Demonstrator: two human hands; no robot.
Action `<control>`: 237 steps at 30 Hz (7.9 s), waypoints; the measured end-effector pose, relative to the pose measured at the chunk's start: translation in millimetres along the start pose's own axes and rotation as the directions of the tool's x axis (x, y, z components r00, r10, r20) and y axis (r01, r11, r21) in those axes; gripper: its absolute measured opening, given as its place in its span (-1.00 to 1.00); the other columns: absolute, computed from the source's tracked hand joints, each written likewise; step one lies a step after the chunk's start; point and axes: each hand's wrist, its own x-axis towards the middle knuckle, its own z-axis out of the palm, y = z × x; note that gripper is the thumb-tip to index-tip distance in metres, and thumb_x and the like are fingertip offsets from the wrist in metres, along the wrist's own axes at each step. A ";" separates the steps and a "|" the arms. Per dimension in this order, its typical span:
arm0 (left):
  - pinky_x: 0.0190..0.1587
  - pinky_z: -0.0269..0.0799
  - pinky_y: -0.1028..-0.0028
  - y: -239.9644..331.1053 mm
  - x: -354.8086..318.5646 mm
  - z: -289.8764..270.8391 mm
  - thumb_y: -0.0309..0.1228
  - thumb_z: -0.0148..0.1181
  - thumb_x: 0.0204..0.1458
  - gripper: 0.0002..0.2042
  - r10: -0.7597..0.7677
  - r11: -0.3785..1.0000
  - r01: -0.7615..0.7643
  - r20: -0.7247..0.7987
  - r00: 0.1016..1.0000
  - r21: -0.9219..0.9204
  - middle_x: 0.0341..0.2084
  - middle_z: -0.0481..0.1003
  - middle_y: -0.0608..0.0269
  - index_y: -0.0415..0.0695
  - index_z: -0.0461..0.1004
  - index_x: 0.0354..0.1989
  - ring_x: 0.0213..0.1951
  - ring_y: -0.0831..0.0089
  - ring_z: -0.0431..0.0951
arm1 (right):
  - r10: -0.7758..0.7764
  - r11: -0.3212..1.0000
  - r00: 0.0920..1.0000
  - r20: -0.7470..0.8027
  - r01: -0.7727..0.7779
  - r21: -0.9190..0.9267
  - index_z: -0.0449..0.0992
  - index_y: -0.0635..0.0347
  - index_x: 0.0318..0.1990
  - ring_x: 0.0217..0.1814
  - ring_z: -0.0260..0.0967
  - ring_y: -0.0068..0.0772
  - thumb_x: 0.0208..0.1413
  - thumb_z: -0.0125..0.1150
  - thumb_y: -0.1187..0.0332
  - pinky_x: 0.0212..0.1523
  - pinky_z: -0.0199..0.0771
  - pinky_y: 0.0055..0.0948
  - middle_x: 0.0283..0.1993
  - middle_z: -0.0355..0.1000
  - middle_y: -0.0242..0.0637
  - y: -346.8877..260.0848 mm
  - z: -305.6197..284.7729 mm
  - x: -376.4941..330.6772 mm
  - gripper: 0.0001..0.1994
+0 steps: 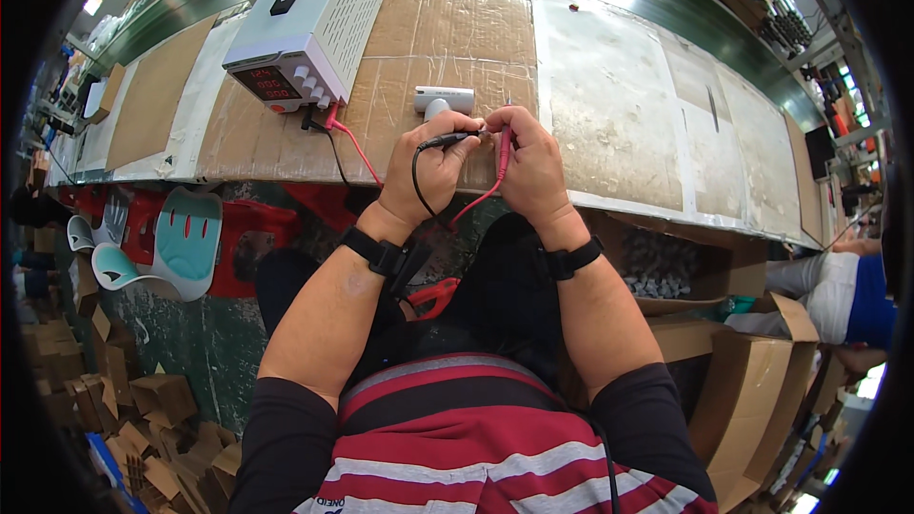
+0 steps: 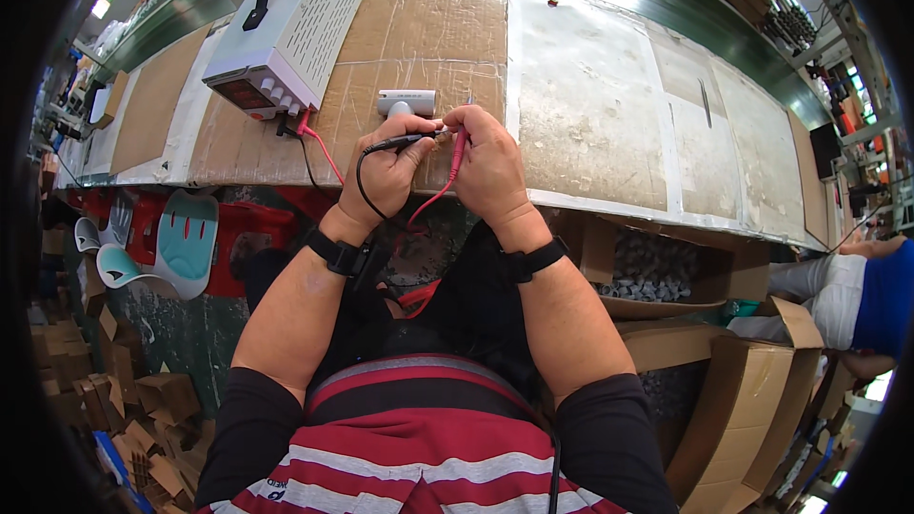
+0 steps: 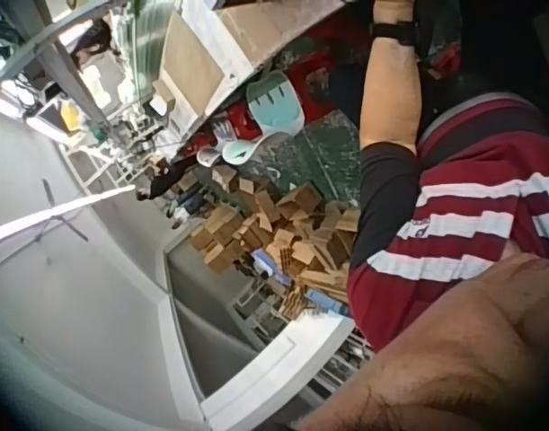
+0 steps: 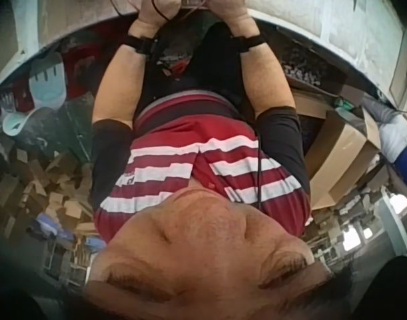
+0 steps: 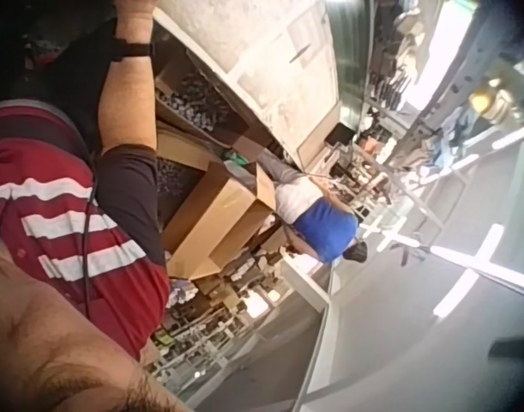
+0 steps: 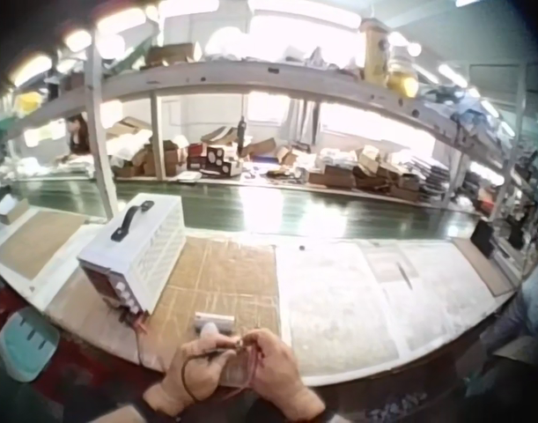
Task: Testing a power supply unit using electronic multimeter probes on a factory assembly line.
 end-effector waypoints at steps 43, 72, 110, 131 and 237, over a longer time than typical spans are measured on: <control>-0.28 0.54 0.21 -13.3 0.1 5.9 -0.45 0.29 0.16 -0.89 -0.035 0.997 0.040 -0.072 0.997 0.069 -0.40 0.62 -0.10 -0.19 0.57 -0.21 -0.32 -0.04 0.66 | 0.197 0.930 0.980 0.005 -0.189 0.314 0.58 0.26 -0.12 -0.34 0.42 -0.65 0.34 0.12 0.41 -0.35 0.41 -0.62 -0.30 0.56 -0.35 5.3 -8.8 -6.6 -0.85; -0.22 0.51 -0.01 -8.9 -6.5 6.8 -0.44 0.16 0.13 -0.93 0.007 0.982 0.019 -0.140 0.990 0.190 -0.47 0.57 -0.20 -0.16 0.52 -0.30 -0.30 -0.21 0.60 | 0.103 0.965 0.995 -0.002 -0.100 0.244 0.58 0.26 -0.17 -0.52 0.26 -0.70 0.35 0.12 0.41 -0.51 0.23 -0.63 -0.47 0.45 -0.43 9.5 -7.3 -0.6 -0.86; -0.17 0.54 0.01 -6.3 -9.3 5.2 -0.49 0.15 0.06 -0.93 -0.013 0.977 0.040 -0.129 0.992 0.208 -0.45 0.57 -0.23 -0.16 0.52 -0.30 -0.27 -0.19 0.61 | 0.151 0.960 0.988 -0.033 -0.139 0.243 0.56 0.28 -0.15 -0.58 0.23 -0.70 0.36 0.10 0.37 -0.56 0.18 -0.63 -0.48 0.44 -0.41 15.8 -7.3 -3.6 -0.83; 0.01 0.56 0.20 -7.9 -24.9 -1.3 -0.60 0.14 -0.01 -0.77 0.417 0.896 -0.383 -0.129 0.900 0.224 -0.07 0.55 0.02 -0.17 0.58 -0.16 -0.09 0.00 0.62 | 0.185 0.925 0.952 -0.242 -0.086 0.369 0.42 0.21 0.17 -0.51 0.23 -0.75 0.38 0.11 0.47 -0.55 0.25 -0.72 -0.26 0.45 -0.40 10.3 2.7 -4.7 -0.74; -0.08 0.49 0.57 15.3 -153.0 -71.5 -0.50 0.16 0.32 -0.90 -0.379 0.380 0.065 -0.091 0.921 -0.923 -0.26 0.54 0.30 -0.09 0.37 -0.10 -0.19 0.58 0.56 | -0.268 0.908 0.879 0.395 0.367 -0.200 0.20 0.34 0.32 0.42 0.18 0.45 0.12 0.17 0.55 0.36 0.32 -0.01 0.43 0.09 0.45 -140.5 81.8 -67.9 -0.42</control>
